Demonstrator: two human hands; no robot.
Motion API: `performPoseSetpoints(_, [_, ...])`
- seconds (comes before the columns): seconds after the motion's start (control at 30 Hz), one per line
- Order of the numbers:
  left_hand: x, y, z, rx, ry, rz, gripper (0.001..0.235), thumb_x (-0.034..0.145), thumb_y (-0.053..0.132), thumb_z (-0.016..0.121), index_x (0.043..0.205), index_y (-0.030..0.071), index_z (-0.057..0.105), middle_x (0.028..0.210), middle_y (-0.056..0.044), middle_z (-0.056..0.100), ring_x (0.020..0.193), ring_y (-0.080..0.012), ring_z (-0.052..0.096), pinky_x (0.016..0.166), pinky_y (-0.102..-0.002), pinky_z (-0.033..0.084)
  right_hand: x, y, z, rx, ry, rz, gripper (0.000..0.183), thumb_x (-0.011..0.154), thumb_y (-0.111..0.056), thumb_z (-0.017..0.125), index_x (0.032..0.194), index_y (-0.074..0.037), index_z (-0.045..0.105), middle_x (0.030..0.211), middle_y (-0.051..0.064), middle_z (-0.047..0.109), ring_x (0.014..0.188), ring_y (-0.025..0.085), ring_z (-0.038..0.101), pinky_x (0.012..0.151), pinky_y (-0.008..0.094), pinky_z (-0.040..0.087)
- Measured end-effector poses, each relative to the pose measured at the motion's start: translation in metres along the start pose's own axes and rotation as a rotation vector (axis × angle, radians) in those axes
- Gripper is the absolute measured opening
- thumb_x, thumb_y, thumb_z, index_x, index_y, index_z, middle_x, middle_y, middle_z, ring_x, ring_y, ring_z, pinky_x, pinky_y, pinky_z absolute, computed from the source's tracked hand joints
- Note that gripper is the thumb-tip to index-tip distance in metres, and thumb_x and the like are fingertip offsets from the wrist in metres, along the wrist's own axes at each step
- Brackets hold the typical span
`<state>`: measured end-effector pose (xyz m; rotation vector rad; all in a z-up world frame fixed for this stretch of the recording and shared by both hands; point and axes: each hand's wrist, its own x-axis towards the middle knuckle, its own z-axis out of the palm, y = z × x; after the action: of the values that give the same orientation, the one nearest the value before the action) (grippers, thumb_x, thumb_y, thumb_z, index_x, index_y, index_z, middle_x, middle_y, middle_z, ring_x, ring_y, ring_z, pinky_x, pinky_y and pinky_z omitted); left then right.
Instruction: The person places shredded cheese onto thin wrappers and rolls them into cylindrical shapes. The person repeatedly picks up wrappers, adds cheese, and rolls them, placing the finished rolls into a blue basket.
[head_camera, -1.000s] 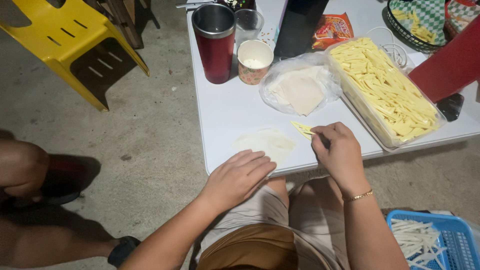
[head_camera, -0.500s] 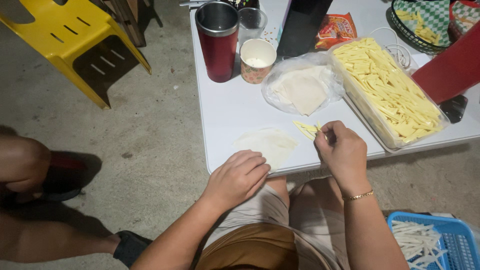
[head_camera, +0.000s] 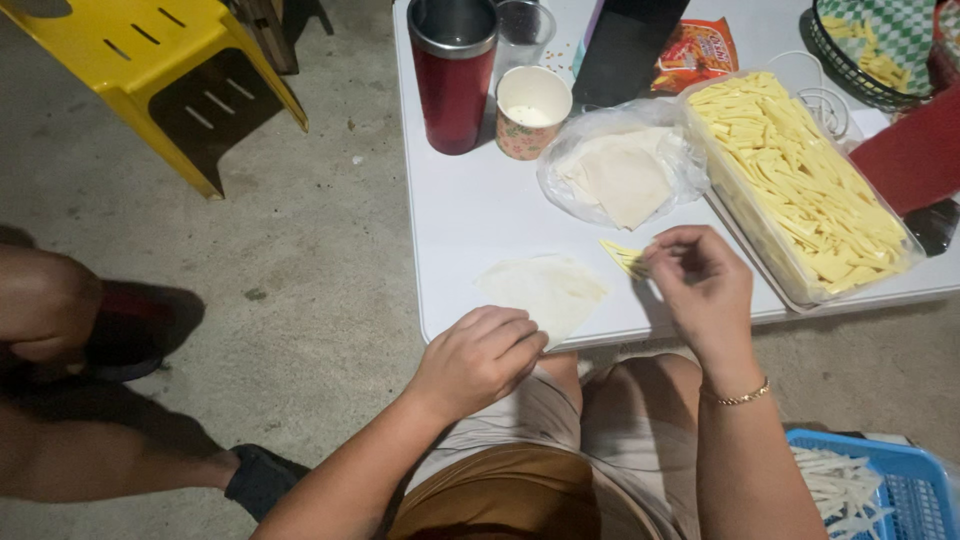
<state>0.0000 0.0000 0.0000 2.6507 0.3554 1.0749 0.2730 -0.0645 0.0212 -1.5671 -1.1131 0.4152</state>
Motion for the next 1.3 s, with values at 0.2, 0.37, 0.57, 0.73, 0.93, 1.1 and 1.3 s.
performPoseSetpoints(0.2, [-0.005, -0.001, 0.001, 0.003, 0.013, -0.007, 0.023, 0.087, 0.012, 0.077, 0.107, 0.004, 0.07, 0.109, -0.008, 0.071, 0.111, -0.0254, 0.068, 0.095, -0.038, 0.054, 0.004, 0.005, -0.01, 0.015, -0.045, 0.068, 0.015, 0.093, -0.007, 0.074, 0.107, -0.001, 0.072, 0.093, 0.001, 0.075, 0.082, 0.004, 0.069, 0.075, 0.02, 0.055])
performPoseSetpoints(0.37, [-0.003, -0.001, 0.002, 0.001, 0.028, -0.007, 0.024, 0.086, 0.011, 0.075, 0.108, 0.005, 0.069, 0.109, -0.008, 0.071, 0.11, -0.0257, 0.068, 0.096, -0.039, 0.054, 0.004, 0.008, -0.035, -0.282, 0.035, 0.062, 0.016, 0.093, -0.009, 0.078, 0.107, -0.001, 0.076, 0.088, 0.004, 0.07, 0.075, 0.006, 0.059, 0.067, 0.022, 0.049])
performPoseSetpoints(0.57, [0.004, 0.003, -0.002, 0.006, -0.01, -0.049, 0.026, 0.087, 0.014, 0.076, 0.111, 0.006, 0.069, 0.106, -0.007, 0.07, 0.108, -0.0256, 0.068, 0.095, -0.039, 0.054, 0.003, 0.004, -0.041, -0.502, 0.015, -0.003, 0.015, 0.093, -0.013, 0.075, 0.103, -0.002, 0.076, 0.079, 0.005, 0.072, 0.066, 0.01, 0.063, 0.064, 0.026, 0.051])
performPoseSetpoints(0.73, [0.02, 0.01, -0.014, -0.158, -0.06, -0.166, 0.046, 0.077, 0.028, 0.08, 0.114, 0.002, 0.071, 0.1, -0.013, 0.069, 0.099, -0.0315, 0.066, 0.089, -0.044, 0.051, -0.005, -0.003, -0.034, -0.547, -0.085, -0.048, 0.021, 0.086, -0.012, 0.076, 0.106, -0.005, 0.077, 0.084, 0.012, 0.068, 0.072, 0.02, 0.067, 0.067, 0.033, 0.054])
performPoseSetpoints(0.93, [0.06, 0.016, -0.011, -0.158, -0.043, -0.152, 0.027, 0.091, 0.025, 0.074, 0.111, 0.006, 0.071, 0.115, -0.013, 0.068, 0.113, -0.0323, 0.062, 0.099, -0.045, 0.048, -0.006, 0.002, -0.026, -0.543, -0.111, -0.123, 0.023, 0.083, -0.012, 0.075, 0.106, -0.007, 0.077, 0.087, 0.011, 0.071, 0.083, 0.025, 0.066, 0.076, 0.035, 0.054])
performPoseSetpoints(1.1, [0.122, 0.006, 0.021, -0.087, -0.236, -0.103, 0.024, 0.09, 0.022, 0.073, 0.108, 0.007, 0.073, 0.11, -0.011, 0.068, 0.112, -0.0318, 0.06, 0.094, -0.045, 0.05, -0.003, 0.009, -0.025, -0.504, -0.132, -0.092, 0.027, 0.08, -0.008, 0.075, 0.107, -0.004, 0.076, 0.089, 0.011, 0.068, 0.08, 0.022, 0.065, 0.073, 0.034, 0.053])
performPoseSetpoints(1.3, [0.165, -0.01, 0.059, -0.096, -0.457, -0.162, 0.024, 0.081, 0.025, 0.077, 0.099, 0.01, 0.078, 0.101, -0.013, 0.073, 0.104, -0.0343, 0.064, 0.088, -0.046, 0.051, -0.008, 0.021, -0.03, -0.254, -0.038, 0.022, 0.017, 0.088, -0.007, 0.075, 0.104, -0.002, 0.075, 0.091, 0.004, 0.064, 0.076, 0.009, 0.06, 0.068, 0.024, 0.05])
